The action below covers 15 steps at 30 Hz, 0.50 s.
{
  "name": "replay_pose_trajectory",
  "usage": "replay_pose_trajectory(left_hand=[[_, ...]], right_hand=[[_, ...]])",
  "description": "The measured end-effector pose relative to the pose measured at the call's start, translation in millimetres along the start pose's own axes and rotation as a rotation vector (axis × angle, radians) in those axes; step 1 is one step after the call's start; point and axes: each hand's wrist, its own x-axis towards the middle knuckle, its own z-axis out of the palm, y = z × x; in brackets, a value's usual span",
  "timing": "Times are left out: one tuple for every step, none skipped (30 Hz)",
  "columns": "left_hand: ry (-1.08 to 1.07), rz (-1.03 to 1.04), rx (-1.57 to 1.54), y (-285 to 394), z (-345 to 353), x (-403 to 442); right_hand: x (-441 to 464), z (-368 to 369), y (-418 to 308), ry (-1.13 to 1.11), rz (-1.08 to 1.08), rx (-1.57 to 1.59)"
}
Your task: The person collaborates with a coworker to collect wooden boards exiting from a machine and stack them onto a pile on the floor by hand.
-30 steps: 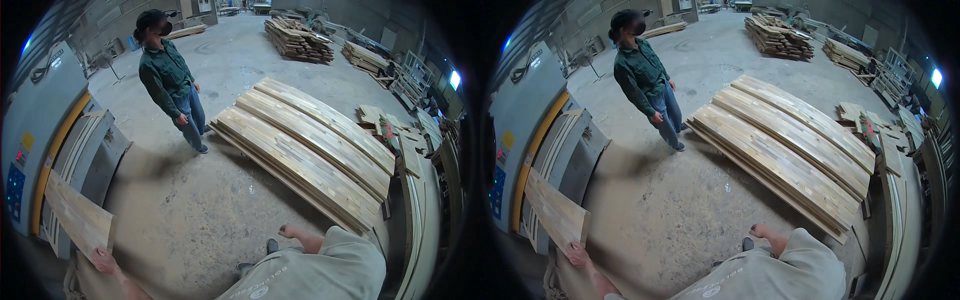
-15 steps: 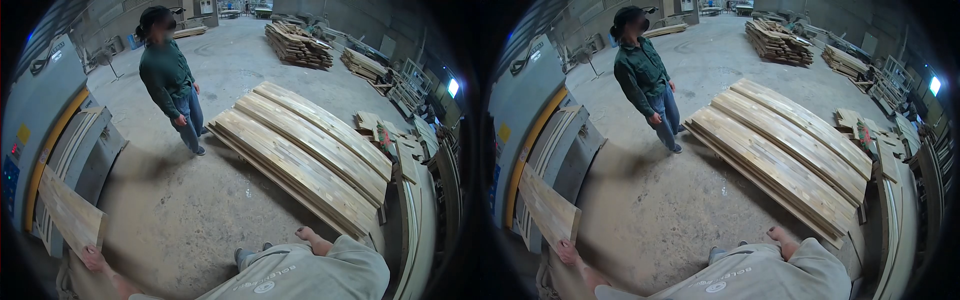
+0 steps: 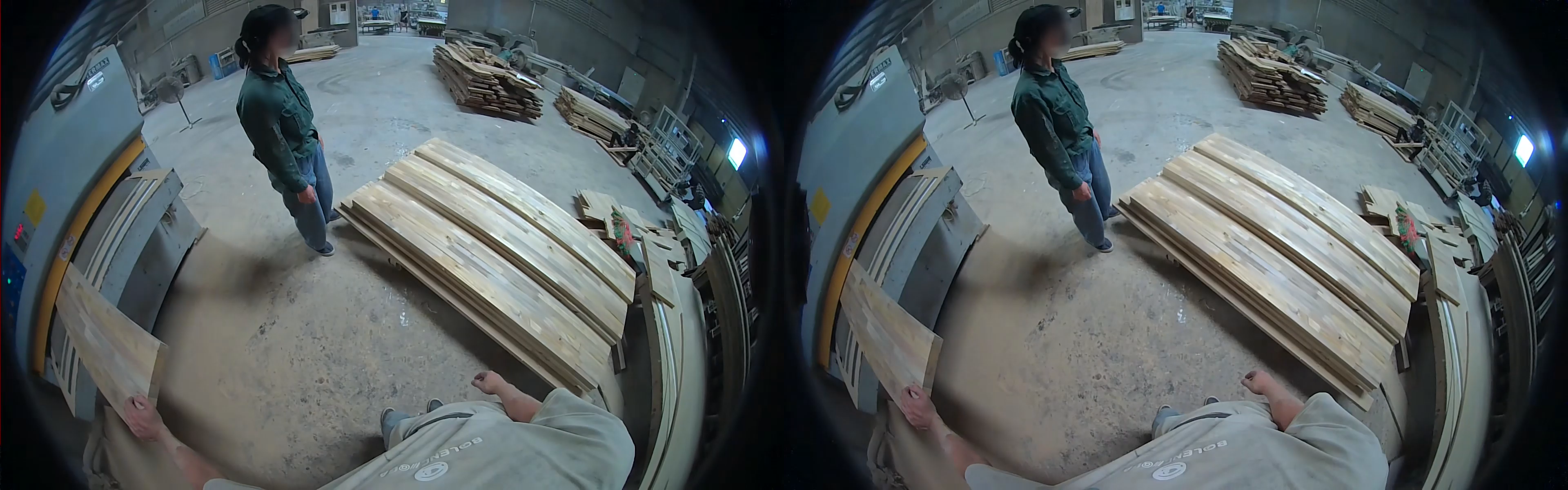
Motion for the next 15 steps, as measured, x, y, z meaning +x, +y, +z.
replay_pose_trajectory(left_hand=[[-0.003,-0.002,-0.007,-1,2,1],[-0.006,-0.004,-0.013,-3,5,3],[-0.006,-0.005,-0.011,-6,7,4],[-0.006,-0.007,-0.011,-7,10,5],[-0.007,-0.008,-0.013,-6,10,7],[-0.02,-0.008,-0.004,-3,8,9],[-0.034,-0.008,0.005,0,3,11],[-0.047,-0.008,0.015,2,0,13],[-0.037,-0.01,0.002,-1,6,14],[-0.028,-0.012,-0.009,-5,14,15],[-0.018,-0.014,-0.02,-9,18,15],[-0.015,-0.017,-0.016,-10,20,16],[-0.011,-0.019,-0.012,-11,22,18],[-0.009,-0.019,-0.01,-11,25,19],[-0.013,-0.013,-0.01,-11,27,21]], right_hand=[[-2,1,2,0.0,0.006,-0.005],[-4,3,2,-0.001,0.011,-0.012],[-6,4,3,-0.006,0.022,-0.016],[-7,5,3,-0.01,0.034,-0.021],[-9,6,4,-0.013,0.047,-0.026],[-9,9,3,-0.017,0.053,-0.024],[-9,12,2,-0.022,0.059,-0.022],[-10,13,-2,-0.028,0.065,-0.02],[-11,14,-6,-0.029,0.056,-0.013],[-13,16,-10,-0.032,0.048,-0.006],[-14,18,-14,-0.034,0.038,0.001],[-13,19,-19,-0.04,0.031,-0.006],[-12,20,-24,-0.045,0.025,-0.011],[-13,21,-27,-0.05,0.02,-0.016],[-12,23,-29,-0.04,0.022,-0.02]])
